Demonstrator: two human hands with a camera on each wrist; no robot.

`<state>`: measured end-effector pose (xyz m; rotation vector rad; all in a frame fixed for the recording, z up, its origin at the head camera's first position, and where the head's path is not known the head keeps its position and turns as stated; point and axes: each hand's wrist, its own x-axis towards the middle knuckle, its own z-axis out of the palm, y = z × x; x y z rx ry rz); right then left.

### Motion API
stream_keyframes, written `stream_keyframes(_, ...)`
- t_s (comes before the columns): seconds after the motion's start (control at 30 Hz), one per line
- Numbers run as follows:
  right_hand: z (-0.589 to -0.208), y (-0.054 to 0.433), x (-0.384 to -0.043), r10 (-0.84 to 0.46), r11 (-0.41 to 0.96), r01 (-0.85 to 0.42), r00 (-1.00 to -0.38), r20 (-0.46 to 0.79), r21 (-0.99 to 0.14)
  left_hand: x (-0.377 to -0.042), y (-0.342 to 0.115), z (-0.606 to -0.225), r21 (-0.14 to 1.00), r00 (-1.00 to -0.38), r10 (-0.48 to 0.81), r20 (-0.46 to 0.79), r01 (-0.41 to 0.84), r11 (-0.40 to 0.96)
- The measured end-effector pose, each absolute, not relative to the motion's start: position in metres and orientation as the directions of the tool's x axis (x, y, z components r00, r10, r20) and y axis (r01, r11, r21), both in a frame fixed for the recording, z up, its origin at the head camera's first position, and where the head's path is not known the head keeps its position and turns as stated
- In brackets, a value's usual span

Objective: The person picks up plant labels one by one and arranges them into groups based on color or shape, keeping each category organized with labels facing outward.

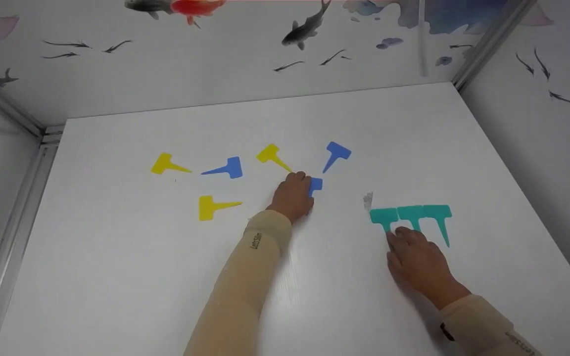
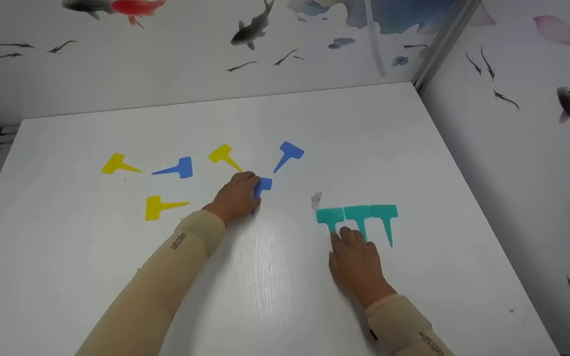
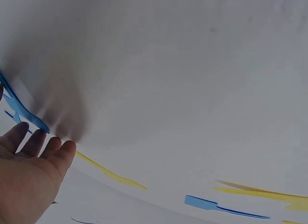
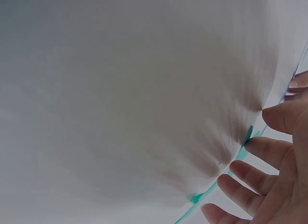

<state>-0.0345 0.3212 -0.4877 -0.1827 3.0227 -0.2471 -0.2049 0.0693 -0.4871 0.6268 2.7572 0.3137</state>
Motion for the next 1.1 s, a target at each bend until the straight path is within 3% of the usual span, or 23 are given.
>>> stream_keyframes(0.3,-0.493,0.324,-0.037,-0.145,0.985,-0.135,-0.985,-0.089,-0.105,-0.200,0.069,-0.487,0.281,-0.880,0.432,-0.198,0.371,0.885)
stream_keyframes(1.1,-0.492,0.324,-0.037,-0.153,0.979,-0.140,-0.985,-0.081,-0.148,-0.181,0.069,-0.488,0.302,-0.892,0.394,-0.224,0.321,0.898)
